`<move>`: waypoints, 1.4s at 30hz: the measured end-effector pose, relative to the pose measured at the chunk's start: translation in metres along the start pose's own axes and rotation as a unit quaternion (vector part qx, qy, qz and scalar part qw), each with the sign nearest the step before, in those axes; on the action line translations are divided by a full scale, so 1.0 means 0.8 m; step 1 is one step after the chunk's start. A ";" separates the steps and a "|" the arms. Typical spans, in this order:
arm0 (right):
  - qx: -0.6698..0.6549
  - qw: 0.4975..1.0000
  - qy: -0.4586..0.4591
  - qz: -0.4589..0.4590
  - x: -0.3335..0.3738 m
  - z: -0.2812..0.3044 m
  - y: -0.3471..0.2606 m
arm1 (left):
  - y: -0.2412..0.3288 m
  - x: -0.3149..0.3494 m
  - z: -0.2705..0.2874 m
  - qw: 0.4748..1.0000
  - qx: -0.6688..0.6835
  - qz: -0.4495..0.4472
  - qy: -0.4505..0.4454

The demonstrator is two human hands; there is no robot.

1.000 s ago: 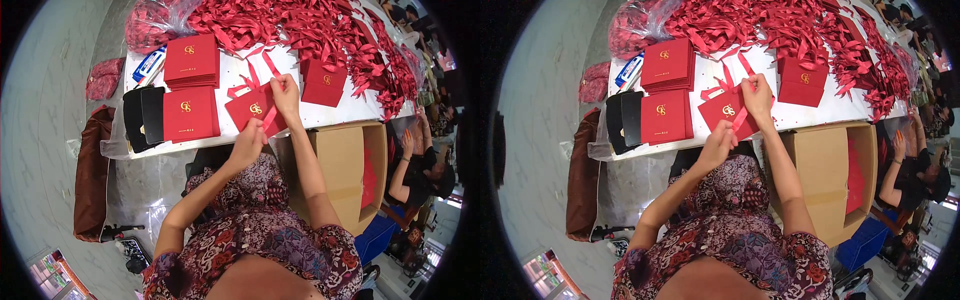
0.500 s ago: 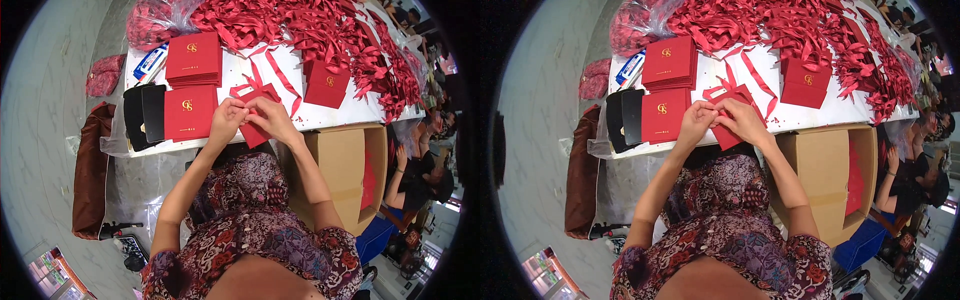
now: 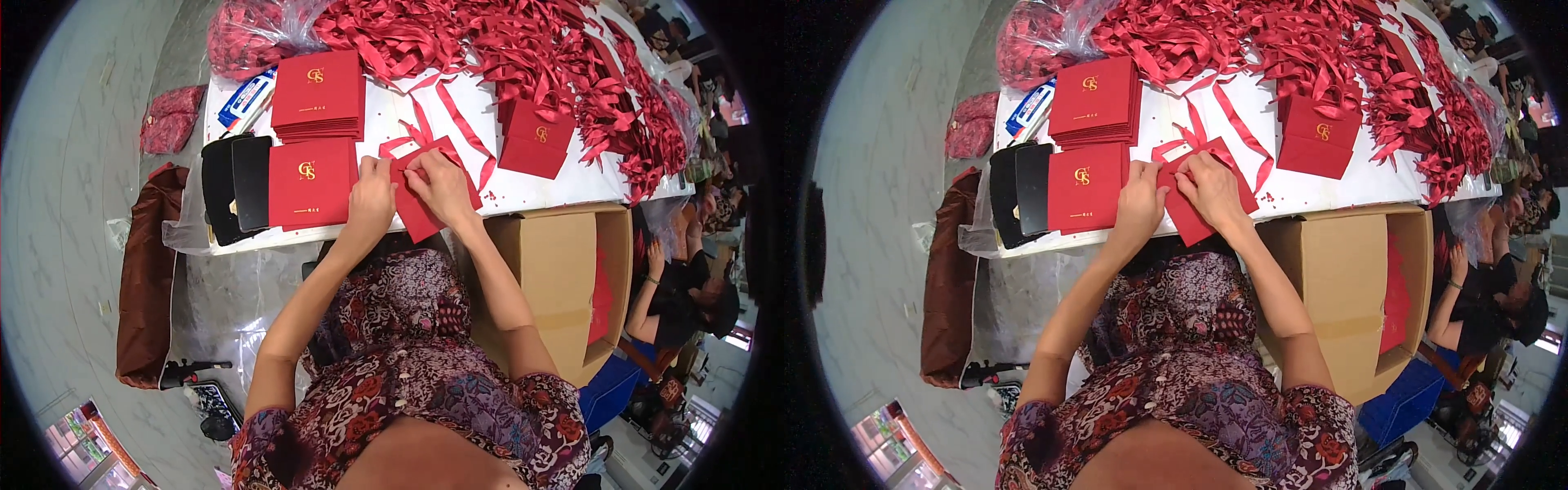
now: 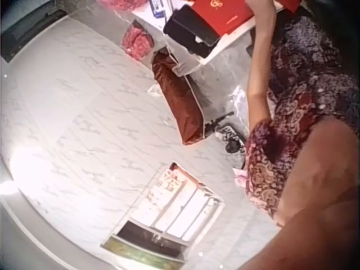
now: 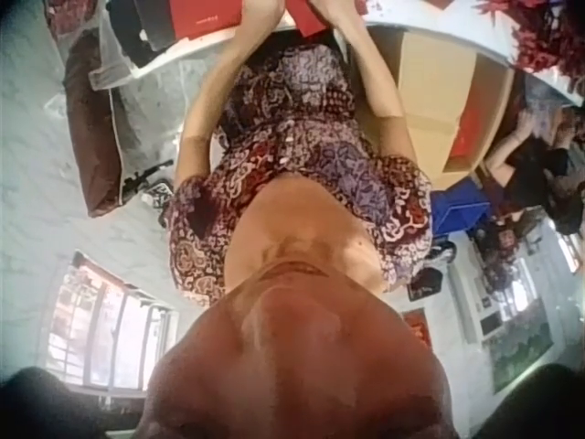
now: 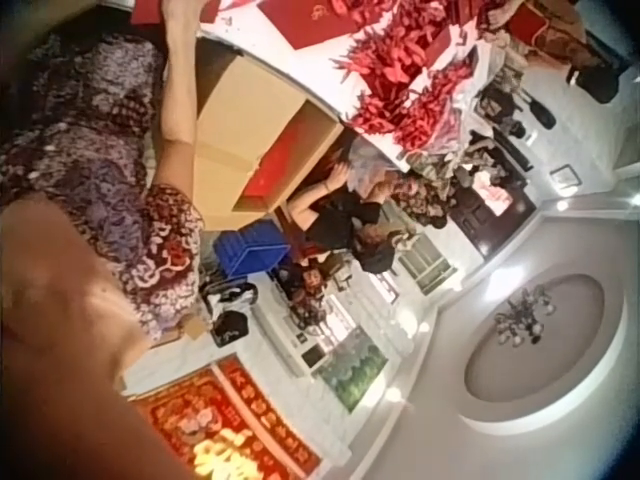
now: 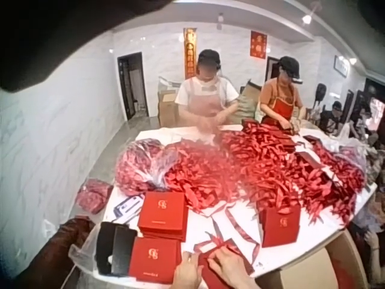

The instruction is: Assembling red gift boxes and tying red ribbons around them.

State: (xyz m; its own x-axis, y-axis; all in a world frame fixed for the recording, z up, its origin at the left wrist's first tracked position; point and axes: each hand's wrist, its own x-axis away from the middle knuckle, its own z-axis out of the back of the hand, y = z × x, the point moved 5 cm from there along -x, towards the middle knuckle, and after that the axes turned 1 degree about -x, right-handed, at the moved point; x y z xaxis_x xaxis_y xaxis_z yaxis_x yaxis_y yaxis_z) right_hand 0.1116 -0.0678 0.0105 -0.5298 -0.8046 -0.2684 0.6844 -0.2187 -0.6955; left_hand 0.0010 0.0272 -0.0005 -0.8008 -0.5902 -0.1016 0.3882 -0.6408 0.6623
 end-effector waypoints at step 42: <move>-0.063 0.996 0.054 -0.038 0.023 0.016 -0.012 | -0.067 -0.020 -0.048 0.915 0.387 0.104 -0.053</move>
State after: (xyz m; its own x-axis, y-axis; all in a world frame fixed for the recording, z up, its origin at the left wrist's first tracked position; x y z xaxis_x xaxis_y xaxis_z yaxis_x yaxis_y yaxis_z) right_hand 0.1018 -0.0876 0.0211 -0.6332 -0.7229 -0.2766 0.5751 -0.2002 -0.7932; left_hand 0.0107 0.0521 -0.0633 -0.8025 -0.5821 0.1311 0.1303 0.0435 0.9905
